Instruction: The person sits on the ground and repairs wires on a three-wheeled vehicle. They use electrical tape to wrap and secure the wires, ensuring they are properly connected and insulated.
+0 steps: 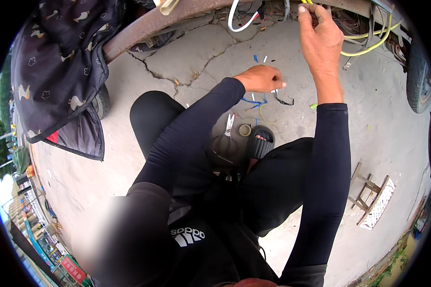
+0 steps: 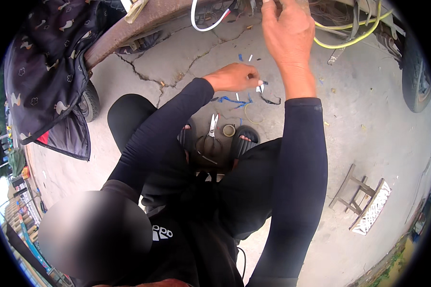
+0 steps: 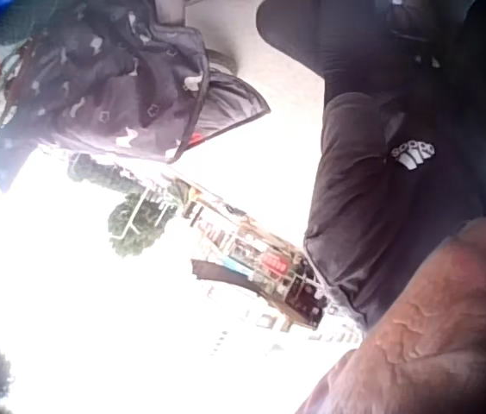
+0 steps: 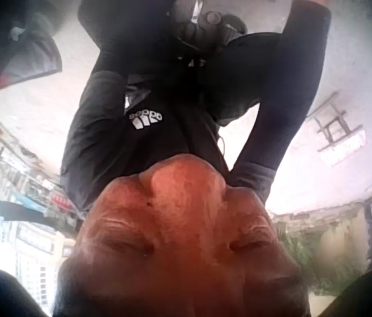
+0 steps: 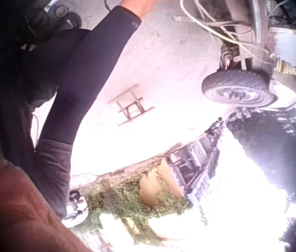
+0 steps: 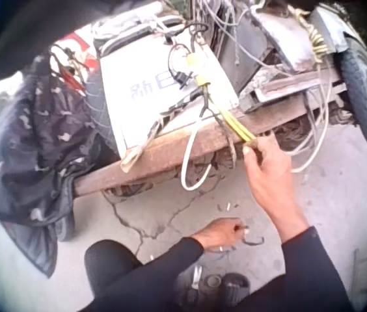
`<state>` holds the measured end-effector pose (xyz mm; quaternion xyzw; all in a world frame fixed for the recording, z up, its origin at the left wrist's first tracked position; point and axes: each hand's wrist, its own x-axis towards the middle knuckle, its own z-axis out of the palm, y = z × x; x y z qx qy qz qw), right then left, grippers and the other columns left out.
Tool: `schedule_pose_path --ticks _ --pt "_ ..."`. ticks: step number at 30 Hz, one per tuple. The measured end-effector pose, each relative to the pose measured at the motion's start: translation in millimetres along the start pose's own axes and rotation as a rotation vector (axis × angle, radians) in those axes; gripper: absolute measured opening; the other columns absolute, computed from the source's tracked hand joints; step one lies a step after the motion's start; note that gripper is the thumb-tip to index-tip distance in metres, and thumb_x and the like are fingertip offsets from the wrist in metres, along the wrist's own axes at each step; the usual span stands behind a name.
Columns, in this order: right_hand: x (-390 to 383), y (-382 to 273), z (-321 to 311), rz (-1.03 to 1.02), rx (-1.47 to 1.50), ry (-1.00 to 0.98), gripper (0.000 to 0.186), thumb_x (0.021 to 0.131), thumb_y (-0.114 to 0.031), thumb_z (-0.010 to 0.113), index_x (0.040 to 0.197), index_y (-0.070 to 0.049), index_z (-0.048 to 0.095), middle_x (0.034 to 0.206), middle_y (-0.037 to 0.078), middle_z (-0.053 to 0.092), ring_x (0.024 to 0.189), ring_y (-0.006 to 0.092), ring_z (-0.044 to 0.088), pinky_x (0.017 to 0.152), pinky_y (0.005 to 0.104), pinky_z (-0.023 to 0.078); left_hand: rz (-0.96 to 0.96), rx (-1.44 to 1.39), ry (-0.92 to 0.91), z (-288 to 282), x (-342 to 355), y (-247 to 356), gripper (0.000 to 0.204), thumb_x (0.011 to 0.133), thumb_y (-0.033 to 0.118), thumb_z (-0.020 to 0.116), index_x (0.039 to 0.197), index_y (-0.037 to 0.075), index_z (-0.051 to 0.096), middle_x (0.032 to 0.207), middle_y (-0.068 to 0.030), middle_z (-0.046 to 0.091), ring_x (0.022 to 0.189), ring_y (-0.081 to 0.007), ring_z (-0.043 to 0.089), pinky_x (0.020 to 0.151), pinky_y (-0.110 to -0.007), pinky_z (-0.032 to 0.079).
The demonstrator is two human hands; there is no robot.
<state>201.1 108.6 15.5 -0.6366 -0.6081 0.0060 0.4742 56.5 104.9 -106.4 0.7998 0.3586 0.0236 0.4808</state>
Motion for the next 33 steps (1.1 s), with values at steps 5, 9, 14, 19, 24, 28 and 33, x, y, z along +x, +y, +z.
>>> schedule_pose_path --ticks 5,9,14,19,24,28,33 --pt "5.5 -18.5 -54.5 0.194 0.155 0.002 0.050 0.104 -0.045 0.054 0.088 -0.002 0.073 0.065 0.004 0.063 0.066 0.0132 0.060 0.067 0.0294 0.048 0.156 0.320 0.010 -35.4 -108.3 59.1 0.033 0.095 0.031 0.067 0.110 0.002 0.069 0.103 -0.0179 0.071 0.094 -0.0343 0.068 0.083 -0.044 0.051" --pt "13.5 -21.7 -86.9 0.140 0.112 0.052 0.059 0.104 -0.050 0.050 0.077 0.000 0.066 0.063 0.009 0.056 0.063 0.0226 0.052 0.064 0.0375 0.044 0.232 0.241 0.587 -99.8 -204.3 117.3 0.022 0.094 0.021 0.071 0.090 -0.001 0.071 0.082 -0.0125 0.068 0.074 -0.0239 0.066 0.069 -0.035 0.051" --pt "19.6 -56.6 -124.2 0.135 0.065 -0.150 0.059 0.103 -0.050 0.051 0.078 0.002 0.064 0.065 0.021 0.057 0.065 0.0392 0.059 0.066 0.0478 0.046 0.114 0.230 1.243 -201.2 -253.3 126.5 0.036 0.103 0.028 0.061 0.086 -0.003 0.067 0.070 -0.0043 0.062 0.066 -0.0098 0.054 0.064 -0.028 0.045" --pt "2.2 -94.6 -162.0 0.119 -0.024 -0.687 0.049 0.101 -0.045 0.055 0.086 0.000 0.066 0.079 0.026 0.065 0.082 0.0485 0.062 0.075 0.0533 0.049 -0.196 0.343 1.328 -257.6 -264.5 131.6 0.051 0.103 0.047 0.050 0.082 0.004 0.068 0.080 -0.0222 0.068 0.083 -0.0438 0.066 0.072 -0.050 0.049" --pt "-24.4 -56.7 -188.4 -0.011 -0.371 -1.160 0.041 0.094 -0.041 0.063 0.104 -0.003 0.074 0.107 0.021 0.073 0.107 0.0383 0.068 0.094 0.0486 0.053 -0.260 0.298 1.402 -247.1 -208.5 119.9 0.053 0.104 0.048 0.045 0.089 0.005 0.072 0.085 -0.0225 0.070 0.085 -0.0453 0.067 0.075 -0.052 0.050" --pt "-47.2 -15.9 -177.0 -0.059 -0.441 -1.340 0.041 0.089 -0.040 0.065 0.097 -0.001 0.076 0.102 0.022 0.074 0.100 0.0401 0.070 0.086 0.0484 0.055 -0.358 0.402 1.256 -239.4 -178.4 117.6 0.062 0.104 0.055 0.040 0.095 0.003 0.073 0.089 -0.0241 0.071 0.089 -0.0459 0.067 0.078 -0.053 0.049" --pt "-203.4 -38.2 -149.1 0.416 -0.147 -2.014 0.047 0.085 -0.047 0.070 0.110 -0.008 0.077 0.102 0.012 0.077 0.096 0.0318 0.073 0.082 0.0436 0.056 -0.392 0.388 1.187 -237.6 -152.0 124.3 0.062 0.103 0.055 0.044 0.099 0.001 0.074 0.092 -0.0229 0.072 0.090 -0.0426 0.069 0.080 -0.049 0.050"
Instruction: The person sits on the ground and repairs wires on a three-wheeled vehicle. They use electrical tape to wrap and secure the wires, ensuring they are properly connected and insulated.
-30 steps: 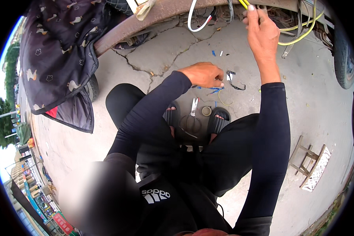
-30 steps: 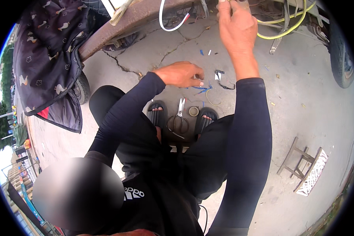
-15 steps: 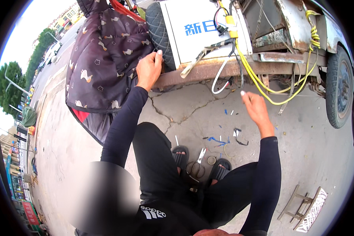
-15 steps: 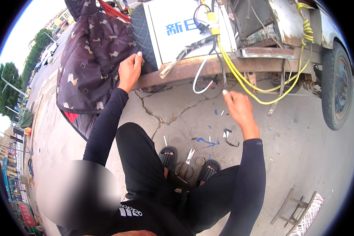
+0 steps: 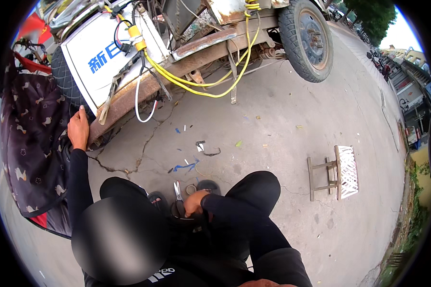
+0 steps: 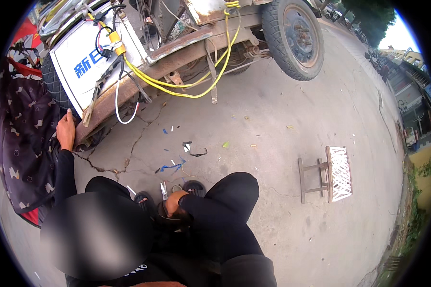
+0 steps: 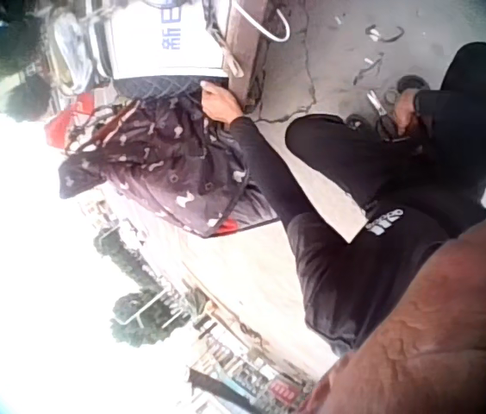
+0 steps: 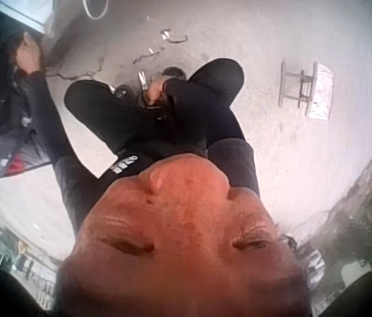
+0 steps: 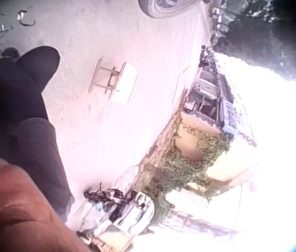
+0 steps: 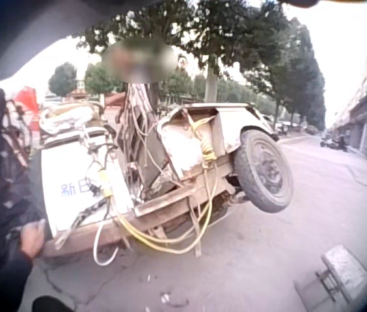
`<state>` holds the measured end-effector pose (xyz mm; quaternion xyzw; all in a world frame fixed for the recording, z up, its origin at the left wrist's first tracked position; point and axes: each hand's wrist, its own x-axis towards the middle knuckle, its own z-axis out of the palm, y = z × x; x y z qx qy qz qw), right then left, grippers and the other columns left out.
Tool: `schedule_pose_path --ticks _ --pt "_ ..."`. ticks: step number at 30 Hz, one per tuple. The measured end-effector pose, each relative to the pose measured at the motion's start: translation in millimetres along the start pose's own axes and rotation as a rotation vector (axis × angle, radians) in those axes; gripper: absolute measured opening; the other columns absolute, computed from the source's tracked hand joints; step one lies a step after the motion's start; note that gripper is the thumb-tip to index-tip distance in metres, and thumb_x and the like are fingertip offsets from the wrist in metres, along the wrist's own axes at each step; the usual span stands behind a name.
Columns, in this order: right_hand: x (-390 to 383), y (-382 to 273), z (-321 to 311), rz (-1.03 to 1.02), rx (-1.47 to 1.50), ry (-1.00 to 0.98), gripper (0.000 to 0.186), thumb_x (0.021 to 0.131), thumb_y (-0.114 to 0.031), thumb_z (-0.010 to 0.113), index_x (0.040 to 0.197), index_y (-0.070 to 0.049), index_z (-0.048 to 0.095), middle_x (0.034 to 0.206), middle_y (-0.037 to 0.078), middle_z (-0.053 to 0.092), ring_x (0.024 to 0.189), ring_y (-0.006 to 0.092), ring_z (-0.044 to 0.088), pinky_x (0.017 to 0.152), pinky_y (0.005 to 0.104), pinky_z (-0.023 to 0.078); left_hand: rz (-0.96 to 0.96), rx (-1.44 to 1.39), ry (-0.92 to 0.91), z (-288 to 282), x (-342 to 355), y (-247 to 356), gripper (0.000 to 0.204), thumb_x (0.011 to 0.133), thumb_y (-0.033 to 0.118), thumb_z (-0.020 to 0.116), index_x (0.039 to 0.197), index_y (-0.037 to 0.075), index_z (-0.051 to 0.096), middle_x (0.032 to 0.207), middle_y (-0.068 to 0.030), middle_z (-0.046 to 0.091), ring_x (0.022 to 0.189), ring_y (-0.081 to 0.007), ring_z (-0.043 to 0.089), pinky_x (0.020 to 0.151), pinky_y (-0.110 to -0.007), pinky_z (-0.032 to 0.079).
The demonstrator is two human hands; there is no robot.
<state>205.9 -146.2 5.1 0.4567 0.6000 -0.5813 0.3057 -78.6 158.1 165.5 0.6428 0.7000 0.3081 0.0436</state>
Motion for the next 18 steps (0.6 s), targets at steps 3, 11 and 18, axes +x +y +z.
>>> schedule_pose_path --ticks 3,11,18 --pt "130.0 22.9 120.0 -0.176 0.018 0.204 0.041 0.091 -0.044 0.060 0.111 -0.011 0.076 0.112 0.014 0.074 0.101 0.0320 0.070 0.086 0.0468 0.053 0.024 -0.005 -0.032 15.9 19.9 1.5 0.061 0.102 0.054 0.046 0.097 0.000 0.074 0.089 -0.0219 0.072 0.087 -0.0411 0.069 0.079 -0.047 0.050" --pt "150.1 -15.6 24.6 -0.128 0.145 0.019 0.042 0.094 -0.044 0.057 0.114 -0.011 0.074 0.118 0.017 0.072 0.111 0.0362 0.068 0.091 0.0481 0.052 0.047 -0.007 -0.055 33.0 112.6 -20.1 0.053 0.103 0.047 0.050 0.087 0.000 0.069 0.076 -0.0233 0.066 0.078 -0.0452 0.065 0.069 -0.050 0.047" --pt "168.0 -71.5 0.2 -0.128 -0.006 -0.074 0.045 0.094 -0.046 0.056 0.118 -0.011 0.073 0.122 0.018 0.070 0.114 0.0368 0.066 0.094 0.0485 0.051 0.057 0.001 -0.094 -42.7 142.3 -63.9 0.049 0.101 0.040 0.053 0.077 -0.001 0.064 0.070 -0.0246 0.061 0.071 -0.0454 0.061 0.065 -0.053 0.045"
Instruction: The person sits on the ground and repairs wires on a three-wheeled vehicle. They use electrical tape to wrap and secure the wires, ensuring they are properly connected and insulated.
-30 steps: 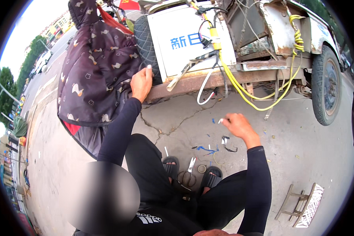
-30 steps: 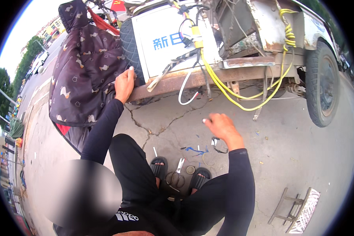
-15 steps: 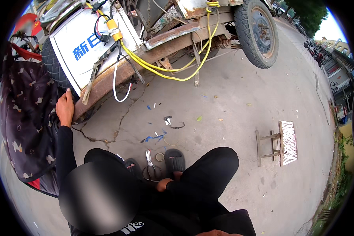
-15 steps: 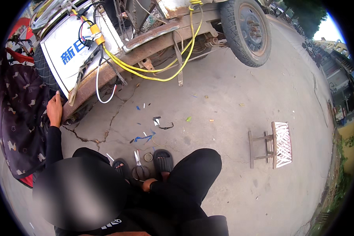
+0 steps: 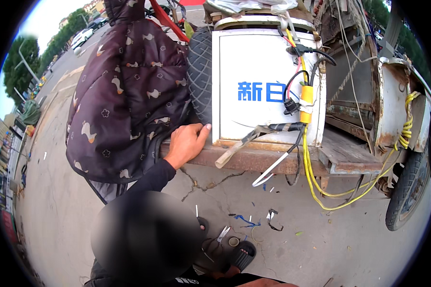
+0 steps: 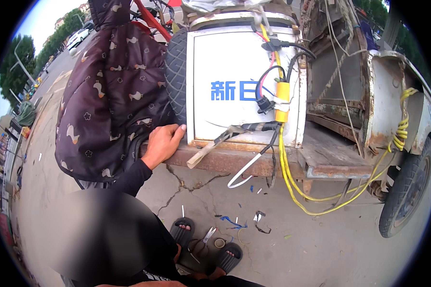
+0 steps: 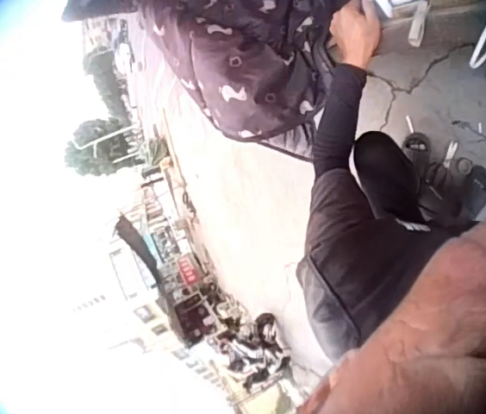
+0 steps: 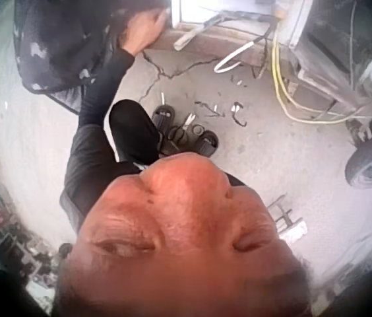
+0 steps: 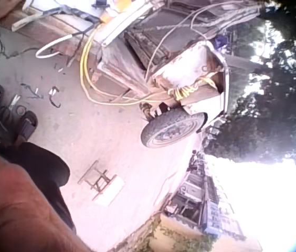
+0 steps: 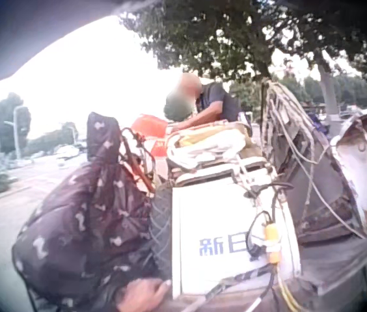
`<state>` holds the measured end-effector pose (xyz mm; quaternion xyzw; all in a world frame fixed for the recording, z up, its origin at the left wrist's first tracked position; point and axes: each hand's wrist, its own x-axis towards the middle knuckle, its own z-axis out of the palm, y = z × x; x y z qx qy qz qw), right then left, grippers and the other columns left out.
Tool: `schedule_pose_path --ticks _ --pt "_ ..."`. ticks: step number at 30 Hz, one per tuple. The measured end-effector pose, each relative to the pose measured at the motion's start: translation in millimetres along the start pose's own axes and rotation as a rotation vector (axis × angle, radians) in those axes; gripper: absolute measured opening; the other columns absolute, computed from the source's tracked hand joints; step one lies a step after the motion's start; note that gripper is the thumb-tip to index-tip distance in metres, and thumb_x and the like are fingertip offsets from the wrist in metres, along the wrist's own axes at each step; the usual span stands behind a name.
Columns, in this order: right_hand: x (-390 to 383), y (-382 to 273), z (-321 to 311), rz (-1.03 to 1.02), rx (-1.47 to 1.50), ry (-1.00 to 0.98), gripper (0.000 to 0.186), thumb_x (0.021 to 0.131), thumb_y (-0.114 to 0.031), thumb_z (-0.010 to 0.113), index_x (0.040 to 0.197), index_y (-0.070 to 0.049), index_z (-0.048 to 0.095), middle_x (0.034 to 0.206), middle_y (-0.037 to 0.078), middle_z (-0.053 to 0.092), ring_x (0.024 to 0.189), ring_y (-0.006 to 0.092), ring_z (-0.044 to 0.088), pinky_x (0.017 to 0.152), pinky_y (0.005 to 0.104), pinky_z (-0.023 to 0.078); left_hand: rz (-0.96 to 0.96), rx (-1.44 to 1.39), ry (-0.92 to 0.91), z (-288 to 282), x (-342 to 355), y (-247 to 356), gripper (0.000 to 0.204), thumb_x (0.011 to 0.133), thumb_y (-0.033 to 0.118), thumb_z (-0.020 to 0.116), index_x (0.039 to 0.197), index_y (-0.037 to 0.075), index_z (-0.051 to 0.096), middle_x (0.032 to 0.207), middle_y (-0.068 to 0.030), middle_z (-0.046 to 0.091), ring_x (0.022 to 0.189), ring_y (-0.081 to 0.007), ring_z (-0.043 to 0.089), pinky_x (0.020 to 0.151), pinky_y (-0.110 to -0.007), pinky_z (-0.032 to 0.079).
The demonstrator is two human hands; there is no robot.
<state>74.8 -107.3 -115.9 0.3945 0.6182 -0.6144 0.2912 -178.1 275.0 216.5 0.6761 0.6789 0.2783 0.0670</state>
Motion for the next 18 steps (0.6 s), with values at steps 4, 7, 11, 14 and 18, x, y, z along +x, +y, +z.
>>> schedule_pose_path --ticks 4,7,11,14,18 --pt "0.5 -25.1 52.1 -0.031 -0.120 0.042 0.047 0.095 -0.047 0.055 0.121 -0.011 0.072 0.124 0.019 0.069 0.116 0.0372 0.066 0.096 0.0487 0.051 -0.052 -0.031 0.110 -48.3 -55.7 -17.0 0.050 0.100 0.041 0.055 0.074 0.000 0.065 0.069 -0.0230 0.063 0.071 -0.0449 0.062 0.066 -0.053 0.045" --pt "-7.8 -39.5 104.8 -0.171 -0.237 0.124 0.048 0.095 -0.047 0.054 0.122 -0.011 0.071 0.126 0.020 0.068 0.117 0.0374 0.065 0.097 0.0489 0.051 -0.017 -0.043 0.181 -80.5 -94.1 -7.5 0.047 0.100 0.039 0.055 0.075 0.001 0.068 0.068 -0.0225 0.064 0.070 -0.0453 0.062 0.066 -0.054 0.047" --pt "-111.0 -151.4 103.4 -0.010 -0.343 0.317 0.047 0.097 -0.047 0.053 0.117 -0.009 0.072 0.127 0.021 0.067 0.118 0.0392 0.064 0.098 0.0505 0.050 -0.027 -0.035 0.267 -110.9 -153.2 -2.9 0.045 0.098 0.037 0.055 0.076 0.001 0.070 0.073 -0.0231 0.067 0.075 -0.0446 0.066 0.070 -0.053 0.051" --pt "-210.7 -209.2 73.7 -0.257 -0.437 0.511 0.051 0.099 -0.049 0.054 0.122 -0.004 0.062 0.123 0.021 0.067 0.118 0.0403 0.062 0.098 0.0508 0.049 -0.098 0.075 0.363 -121.8 -179.4 0.9 0.043 0.097 0.037 0.054 0.077 0.004 0.074 0.076 -0.0208 0.070 0.074 -0.0417 0.069 0.071 -0.051 0.053" --pt "-268.7 -228.7 53.4 -0.328 -0.529 0.625 0.044 0.100 -0.043 0.055 0.120 -0.004 0.065 0.121 0.020 0.069 0.120 0.0389 0.061 0.101 0.0486 0.048 -0.213 0.179 0.411 -110.7 -216.8 -10.0 0.045 0.097 0.038 0.055 0.079 0.003 0.077 0.078 -0.0205 0.072 0.076 -0.0410 0.071 0.072 -0.051 0.054"
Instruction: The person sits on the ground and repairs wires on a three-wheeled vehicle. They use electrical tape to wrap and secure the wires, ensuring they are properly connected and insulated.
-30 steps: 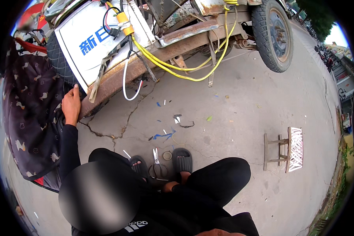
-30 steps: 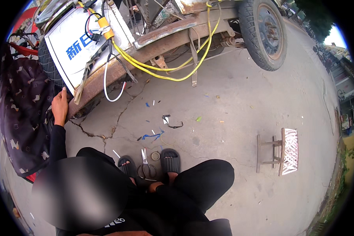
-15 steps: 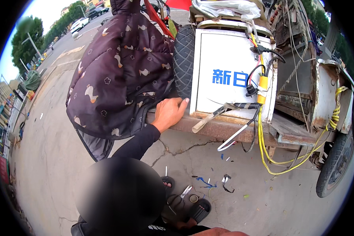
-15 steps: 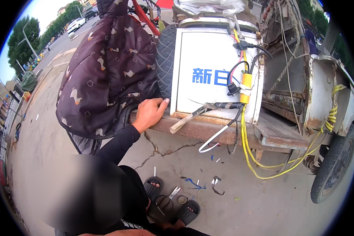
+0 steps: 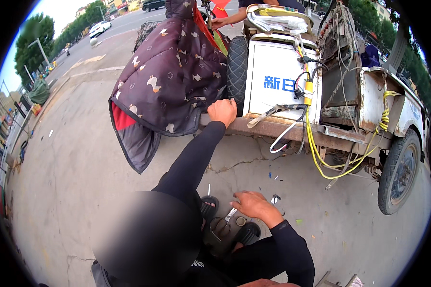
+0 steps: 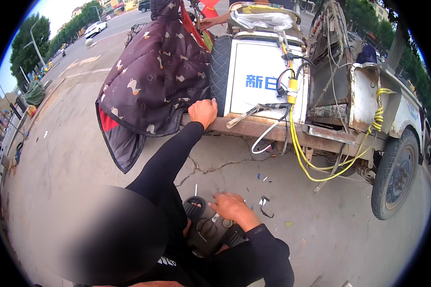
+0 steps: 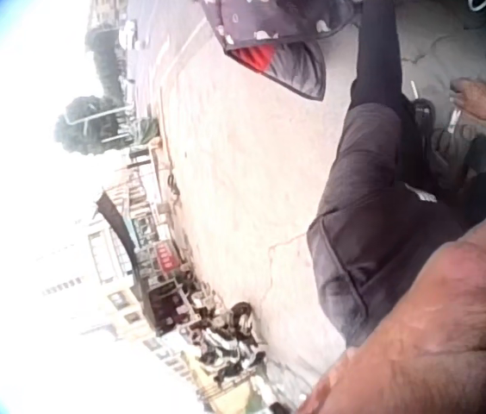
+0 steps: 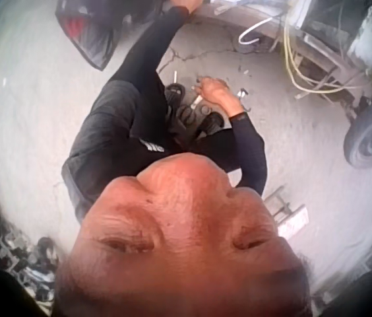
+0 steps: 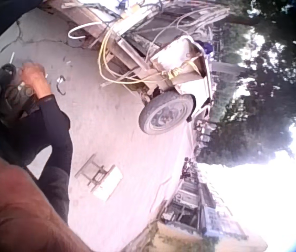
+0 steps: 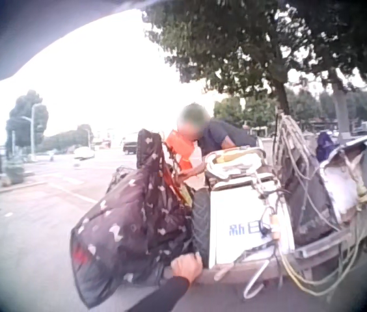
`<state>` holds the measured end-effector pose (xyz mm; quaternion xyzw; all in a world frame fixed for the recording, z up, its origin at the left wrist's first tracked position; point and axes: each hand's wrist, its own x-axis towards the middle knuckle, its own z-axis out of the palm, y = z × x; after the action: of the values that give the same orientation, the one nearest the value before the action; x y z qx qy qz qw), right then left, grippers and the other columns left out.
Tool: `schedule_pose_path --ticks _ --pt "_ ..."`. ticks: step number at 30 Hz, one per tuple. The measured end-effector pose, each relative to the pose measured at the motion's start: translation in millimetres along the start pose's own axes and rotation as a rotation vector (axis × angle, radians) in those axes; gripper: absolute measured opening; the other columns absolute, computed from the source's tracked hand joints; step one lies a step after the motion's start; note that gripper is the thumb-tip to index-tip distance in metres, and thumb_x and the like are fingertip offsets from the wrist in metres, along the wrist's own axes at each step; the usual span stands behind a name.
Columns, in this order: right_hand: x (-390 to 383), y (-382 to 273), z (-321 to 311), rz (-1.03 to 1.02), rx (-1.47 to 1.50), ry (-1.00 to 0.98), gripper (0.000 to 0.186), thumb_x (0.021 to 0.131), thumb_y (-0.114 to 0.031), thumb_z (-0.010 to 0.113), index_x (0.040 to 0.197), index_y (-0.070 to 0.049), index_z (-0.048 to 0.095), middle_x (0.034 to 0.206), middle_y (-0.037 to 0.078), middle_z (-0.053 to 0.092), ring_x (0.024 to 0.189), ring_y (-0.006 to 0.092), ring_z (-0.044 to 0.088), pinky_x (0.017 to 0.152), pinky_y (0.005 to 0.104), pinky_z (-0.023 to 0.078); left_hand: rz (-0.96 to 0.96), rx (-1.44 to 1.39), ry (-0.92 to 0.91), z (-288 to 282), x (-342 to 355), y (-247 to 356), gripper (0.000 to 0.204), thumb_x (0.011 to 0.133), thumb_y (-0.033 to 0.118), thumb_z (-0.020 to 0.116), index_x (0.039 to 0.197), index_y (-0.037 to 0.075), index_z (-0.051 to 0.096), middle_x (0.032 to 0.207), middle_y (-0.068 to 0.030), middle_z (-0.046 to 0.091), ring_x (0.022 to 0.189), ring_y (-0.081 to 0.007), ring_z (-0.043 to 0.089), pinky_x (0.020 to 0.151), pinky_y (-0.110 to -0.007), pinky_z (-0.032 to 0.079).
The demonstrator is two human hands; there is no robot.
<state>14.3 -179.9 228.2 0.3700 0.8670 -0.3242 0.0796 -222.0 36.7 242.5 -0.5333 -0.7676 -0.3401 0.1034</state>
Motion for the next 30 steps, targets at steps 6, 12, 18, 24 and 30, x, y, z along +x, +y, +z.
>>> schedule_pose_path --ticks 6,12,18,24,30 --pt "14.8 20.9 5.4 -0.004 -0.216 -0.150 0.042 0.099 -0.039 0.058 0.118 -0.004 0.068 0.118 0.018 0.071 0.115 0.0382 0.064 0.097 0.0482 0.050 -0.037 -0.063 0.012 2.4 -15.9 21.7 0.047 0.097 0.040 0.052 0.081 0.003 0.077 0.079 -0.0228 0.072 0.077 -0.0429 0.070 0.075 -0.052 0.054" --pt "36.1 29.4 6.7 -0.107 -0.279 -0.199 0.038 0.097 -0.037 0.061 0.116 -0.004 0.067 0.115 0.017 0.071 0.111 0.0374 0.066 0.093 0.0472 0.052 0.170 -0.029 -0.091 17.8 8.8 34.0 0.051 0.099 0.037 0.050 0.072 0.001 0.074 0.072 -0.0243 0.068 0.071 -0.0430 0.069 0.071 -0.051 0.054" --pt "59.8 69.3 -28.2 -0.038 -0.283 -0.203 0.036 0.097 -0.034 0.063 0.118 -0.006 0.066 0.117 0.016 0.071 0.113 0.0368 0.065 0.093 0.0476 0.053 0.313 -0.012 -0.096 37.6 41.8 48.4 0.051 0.100 0.036 0.051 0.068 0.003 0.073 0.066 -0.0219 0.066 0.066 -0.0413 0.067 0.066 -0.050 0.054" --pt "65.4 82.1 -48.8 0.042 -0.212 -0.207 0.037 0.097 -0.036 0.061 0.119 -0.006 0.066 0.121 0.016 0.069 0.117 0.0370 0.063 0.097 0.0472 0.051 0.342 -0.011 -0.124 47.2 51.7 35.1 0.052 0.099 0.036 0.052 0.066 0.001 0.073 0.065 -0.0238 0.065 0.063 -0.0416 0.067 0.065 -0.050 0.054" --pt "76.9 79.2 -47.7 0.020 -0.242 -0.115 0.037 0.096 -0.037 0.061 0.117 -0.006 0.065 0.120 0.016 0.068 0.115 0.0372 0.063 0.097 0.0476 0.051 0.385 -0.034 -0.138 49.0 66.7 20.6 0.053 0.097 0.037 0.054 0.065 0.000 0.073 0.063 -0.0251 0.065 0.061 -0.0415 0.067 0.064 -0.050 0.054"
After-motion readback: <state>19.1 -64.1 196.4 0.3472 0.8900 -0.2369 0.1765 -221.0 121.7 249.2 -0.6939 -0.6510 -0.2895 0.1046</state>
